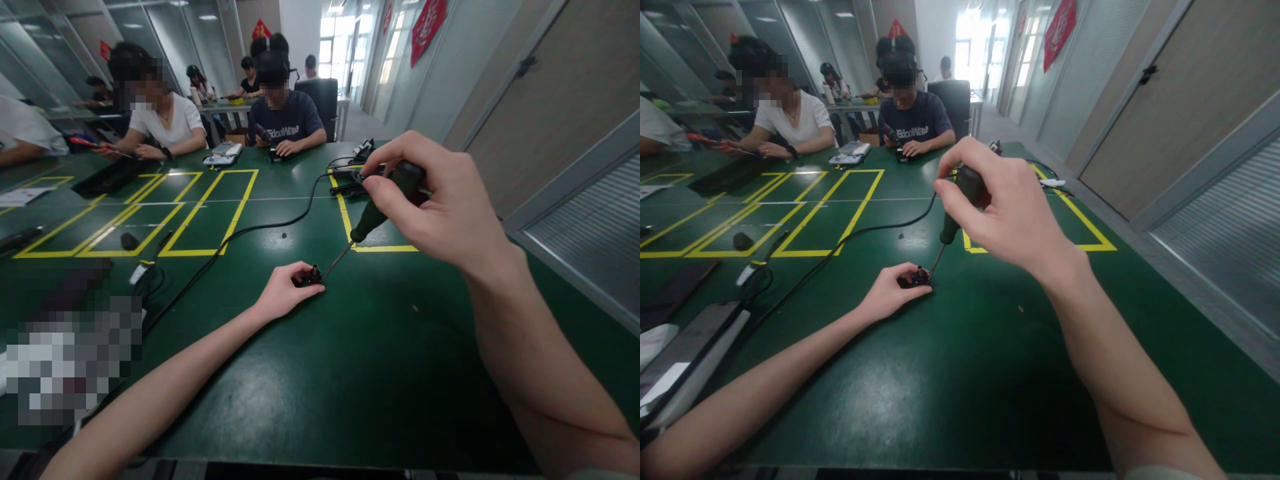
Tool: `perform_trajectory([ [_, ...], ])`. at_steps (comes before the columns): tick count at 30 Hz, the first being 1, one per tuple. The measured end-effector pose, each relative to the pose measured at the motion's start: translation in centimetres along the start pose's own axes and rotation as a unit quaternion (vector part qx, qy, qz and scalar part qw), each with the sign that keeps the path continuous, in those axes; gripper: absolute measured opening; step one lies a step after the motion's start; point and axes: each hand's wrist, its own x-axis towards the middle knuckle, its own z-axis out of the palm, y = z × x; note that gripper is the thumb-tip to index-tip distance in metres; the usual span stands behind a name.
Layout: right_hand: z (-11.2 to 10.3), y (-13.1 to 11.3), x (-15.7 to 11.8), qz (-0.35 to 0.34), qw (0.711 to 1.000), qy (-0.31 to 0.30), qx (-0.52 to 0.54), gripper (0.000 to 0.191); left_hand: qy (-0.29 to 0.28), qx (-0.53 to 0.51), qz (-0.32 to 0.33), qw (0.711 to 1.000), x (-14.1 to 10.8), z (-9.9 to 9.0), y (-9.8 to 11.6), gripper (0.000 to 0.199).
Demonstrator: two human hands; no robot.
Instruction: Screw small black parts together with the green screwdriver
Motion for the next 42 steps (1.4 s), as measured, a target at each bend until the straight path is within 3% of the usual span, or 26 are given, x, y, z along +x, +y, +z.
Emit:
perform_trajectory([
  [5, -0.5, -0.7, -0.1, -0.031, 0.990, -0.068, 0.119, 0.024, -0.004, 0.003, 0.005, 1.000, 0.0, -0.1, 0.3, 0.032],
  [10, 0.1, -0.4, 0.1, -0.006, 0.991, -0.044, 0.128, 0.015, 0.010, 0.003, -0.009, 1.000, -0.1, 0.3, 0.9, 0.028],
  [16, 1.1, 0.0, 0.3, 0.027, 0.963, -0.040, 0.264, 0.013, 0.052, -0.006, -0.028, 0.998, -0.1, 1.6, 1.4, 0.014],
  [22, 1.0, 0.6, 0.6, -0.003, 0.937, 0.145, 0.319, 0.014, 0.038, -0.037, -0.043, 0.998, 0.0, 1.6, 1.0, 0.018],
  [26, 0.8, 0.7, 0.7, -0.019, 0.928, 0.181, 0.324, 0.021, 0.035, -0.026, -0.040, 0.998, 0.1, 1.4, 0.4, 0.023],
  [31, 0.9, 0.5, 0.7, -0.054, 0.922, 0.190, 0.332, 0.017, -0.044, 0.015, -0.024, 0.999, 0.5, -0.2, 0.1, 0.039],
  [36, 1.1, 0.5, 0.9, -0.071, 0.908, 0.192, 0.366, 0.016, -0.137, -0.017, -0.004, 0.990, 1.4, -2.7, -0.3, 0.077],
  [39, 1.2, 0.4, 0.9, -0.062, 0.910, 0.183, 0.366, 0.014, -0.172, -0.016, 0.014, 0.985, 1.7, -3.1, -0.5, 0.059],
  [42, 1.2, 0.4, 0.8, -0.045, 0.919, 0.154, 0.362, 0.012, -0.123, 0.010, 0.014, 0.992, 1.4, -2.2, -0.6, 0.034],
])
